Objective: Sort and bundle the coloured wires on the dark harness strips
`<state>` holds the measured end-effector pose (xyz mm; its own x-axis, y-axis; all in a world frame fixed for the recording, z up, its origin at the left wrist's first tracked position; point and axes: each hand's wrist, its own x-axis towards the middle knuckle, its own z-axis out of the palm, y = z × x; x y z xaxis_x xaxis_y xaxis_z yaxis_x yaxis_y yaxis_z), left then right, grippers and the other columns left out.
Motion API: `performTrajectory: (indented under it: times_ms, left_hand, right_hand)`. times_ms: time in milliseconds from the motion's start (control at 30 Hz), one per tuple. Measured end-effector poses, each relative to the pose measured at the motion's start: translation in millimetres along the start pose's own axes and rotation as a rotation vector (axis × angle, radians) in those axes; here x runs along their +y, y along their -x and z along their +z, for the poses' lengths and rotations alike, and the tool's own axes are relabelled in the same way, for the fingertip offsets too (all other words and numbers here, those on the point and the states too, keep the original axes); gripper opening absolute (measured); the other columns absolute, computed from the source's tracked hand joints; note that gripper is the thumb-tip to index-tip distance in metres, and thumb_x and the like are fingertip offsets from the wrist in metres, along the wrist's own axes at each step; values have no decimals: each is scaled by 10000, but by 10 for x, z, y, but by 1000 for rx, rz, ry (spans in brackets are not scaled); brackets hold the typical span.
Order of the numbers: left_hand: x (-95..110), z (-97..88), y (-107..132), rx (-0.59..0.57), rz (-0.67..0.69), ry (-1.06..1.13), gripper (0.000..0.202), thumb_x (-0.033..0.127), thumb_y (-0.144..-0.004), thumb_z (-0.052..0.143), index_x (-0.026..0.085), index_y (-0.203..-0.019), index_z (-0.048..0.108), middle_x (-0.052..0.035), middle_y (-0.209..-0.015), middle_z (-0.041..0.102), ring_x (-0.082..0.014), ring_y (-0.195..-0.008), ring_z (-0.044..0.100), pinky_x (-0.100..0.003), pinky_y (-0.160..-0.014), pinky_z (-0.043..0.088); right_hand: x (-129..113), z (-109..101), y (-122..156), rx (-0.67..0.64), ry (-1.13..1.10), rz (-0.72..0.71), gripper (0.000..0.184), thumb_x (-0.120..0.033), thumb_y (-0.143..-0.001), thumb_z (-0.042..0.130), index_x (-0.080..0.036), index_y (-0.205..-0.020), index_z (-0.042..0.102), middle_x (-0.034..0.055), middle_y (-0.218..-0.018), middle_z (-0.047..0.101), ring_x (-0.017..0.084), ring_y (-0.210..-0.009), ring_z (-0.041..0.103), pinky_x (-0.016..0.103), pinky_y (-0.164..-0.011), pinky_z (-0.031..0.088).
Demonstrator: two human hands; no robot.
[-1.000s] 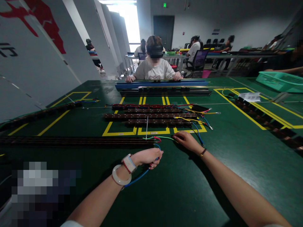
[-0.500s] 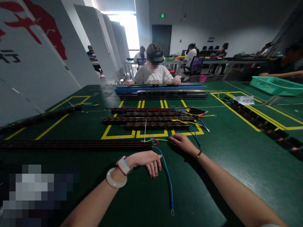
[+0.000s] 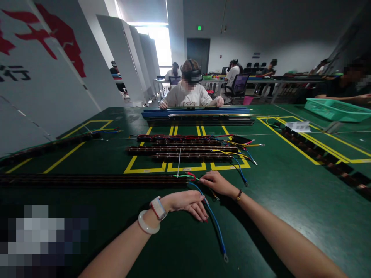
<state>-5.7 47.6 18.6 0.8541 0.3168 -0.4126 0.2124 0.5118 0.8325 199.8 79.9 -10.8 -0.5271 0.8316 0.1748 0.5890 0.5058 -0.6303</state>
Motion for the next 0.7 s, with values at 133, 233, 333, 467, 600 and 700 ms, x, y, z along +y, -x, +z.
performTrajectory:
  times_ms: [133,233,333,467,600,700]
  left_hand:
    - [-41,-45,-23,-62,16,190,415,467,-874,455,104,-1038,572,-197,-1057,649,-252,-998,638,-418,-919,430]
    - [-50,-53,-35,-40,43,329,586,581,-857,385,73,-1101,546,-234,-1158,595,-278,-1044,614,-451,-976,382]
    - [-81,0,-74,20,114,426,721,664,-830,318,46,-1143,519,-254,-1174,579,-297,-1053,603,-465,-1006,344]
    - [-173,94,-120,57,224,584,563,476,-873,376,9,-1155,512,-253,-1208,558,-273,-1123,562,-424,-1050,298]
    - [-234,143,-119,104,272,729,598,470,-848,400,-39,-1138,518,-295,-1206,541,-306,-1142,545,-450,-1041,305]
    - [-238,161,-132,195,293,756,670,581,-844,380,-28,-1068,547,-299,-1160,564,-315,-1102,570,-450,-1024,333]
  right_hand:
    - [-43,75,-17,3,-39,50,401,-467,-898,450,-157,-804,686,18,-715,654,119,-653,538,237,-638,374]
    - [-16,88,0,-55,-212,127,434,-512,-874,459,-138,-810,670,-8,-634,591,93,-566,474,204,-531,344]
    - [0,84,27,-83,-359,183,443,-532,-844,494,-124,-820,662,-14,-624,566,87,-552,452,195,-511,347]
    - [-22,67,52,-106,-493,199,431,-533,-813,539,-121,-834,664,-15,-627,561,88,-556,453,202,-528,361]
    - [-37,44,53,-133,-562,231,419,-533,-799,556,-125,-774,648,-22,-603,545,89,-546,448,208,-527,354]
    - [-57,40,63,-132,-571,235,406,-522,-796,567,-131,-695,611,-29,-582,525,84,-534,434,208,-517,337]
